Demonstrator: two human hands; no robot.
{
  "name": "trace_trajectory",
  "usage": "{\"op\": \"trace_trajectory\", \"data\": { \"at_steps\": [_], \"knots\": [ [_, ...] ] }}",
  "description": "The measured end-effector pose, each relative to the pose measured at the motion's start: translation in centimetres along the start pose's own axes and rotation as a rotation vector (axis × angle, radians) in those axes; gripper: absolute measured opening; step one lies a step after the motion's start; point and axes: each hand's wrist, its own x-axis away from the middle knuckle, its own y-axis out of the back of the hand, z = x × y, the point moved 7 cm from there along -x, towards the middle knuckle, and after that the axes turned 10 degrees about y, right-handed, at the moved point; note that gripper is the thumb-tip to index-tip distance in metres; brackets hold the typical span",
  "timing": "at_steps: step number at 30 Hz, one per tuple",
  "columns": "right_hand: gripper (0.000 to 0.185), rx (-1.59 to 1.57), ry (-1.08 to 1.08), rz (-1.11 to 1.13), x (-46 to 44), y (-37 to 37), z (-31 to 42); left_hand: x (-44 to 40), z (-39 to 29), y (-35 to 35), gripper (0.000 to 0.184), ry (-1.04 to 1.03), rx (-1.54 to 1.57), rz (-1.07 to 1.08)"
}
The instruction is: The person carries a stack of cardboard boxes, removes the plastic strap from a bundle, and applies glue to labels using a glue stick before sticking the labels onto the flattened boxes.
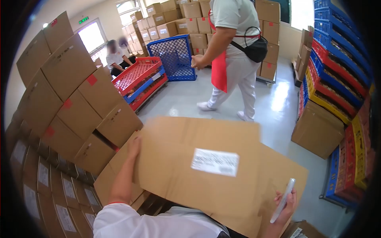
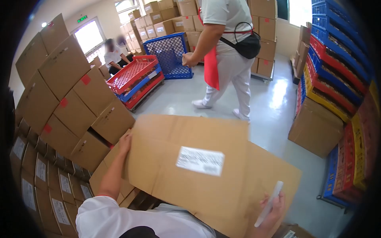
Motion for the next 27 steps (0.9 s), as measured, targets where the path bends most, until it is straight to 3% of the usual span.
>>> {"op": "trace_trajectory", "data": {
  "at_steps": [2,4,7,8,10,11,12,13,17,20,23,27],
  "knots": [
    [0.05,-0.091,-0.058,0.069,0.0,0.4,-2.7,2.2,6.8,7.9,0.05,0.259,-0.144,-0.2],
    [0.048,-0.155,-0.092,-0.013,0.5,1.0,-4.1,7.2,13.0,15.2,0.055,0.437,-0.179,-0.354],
    [0.048,-0.184,-0.117,-0.086,0.8,0.6,-3.4,16.2,23.0,23.9,0.062,0.607,-0.394,-0.464],
    [0.048,-0.184,-0.121,-0.105,0.8,0.6,-3.2,18.6,24.7,25.3,0.066,0.677,-0.481,-0.512],
    [0.053,-0.181,-0.083,-0.066,0.3,0.8,-3.1,25.3,26.1,27.7,0.07,0.947,-0.365,-0.617],
    [0.053,-0.17,-0.096,-0.06,0.1,0.9,-3.4,26.3,27.2,28.6,0.07,0.96,-0.377,-0.616],
    [0.053,-0.169,-0.11,-0.065,0.0,1.0,-4.0,26.2,28.8,29.7,0.07,0.989,-0.585,-0.523],
    [0.054,-0.168,-0.125,-0.069,0.0,0.8,-4.4,26.6,29.9,30.5,0.071,1.014,-0.79,-0.422],
    [0.048,-0.124,-0.192,0.02,0.4,-0.4,-5.1,25.2,29.3,29.7,0.073,0.973,-0.665,-0.547],
    [0.053,-0.077,-0.165,0.023,0.5,-0.7,-4.9,23.2,28.4,28.9,0.069,1.015,-0.653,-0.506],
    [0.053,-0.048,-0.13,0.007,0.4,-0.5,-4.6,20.0,32.6,28.8,0.063,1.185,-0.808,-0.459],
    [0.053,-0.065,-0.144,-0.034,0.6,0.1,-5.2,19.8,28.8,26.4,0.06,1.306,-0.682,-0.629]
  ]
}}
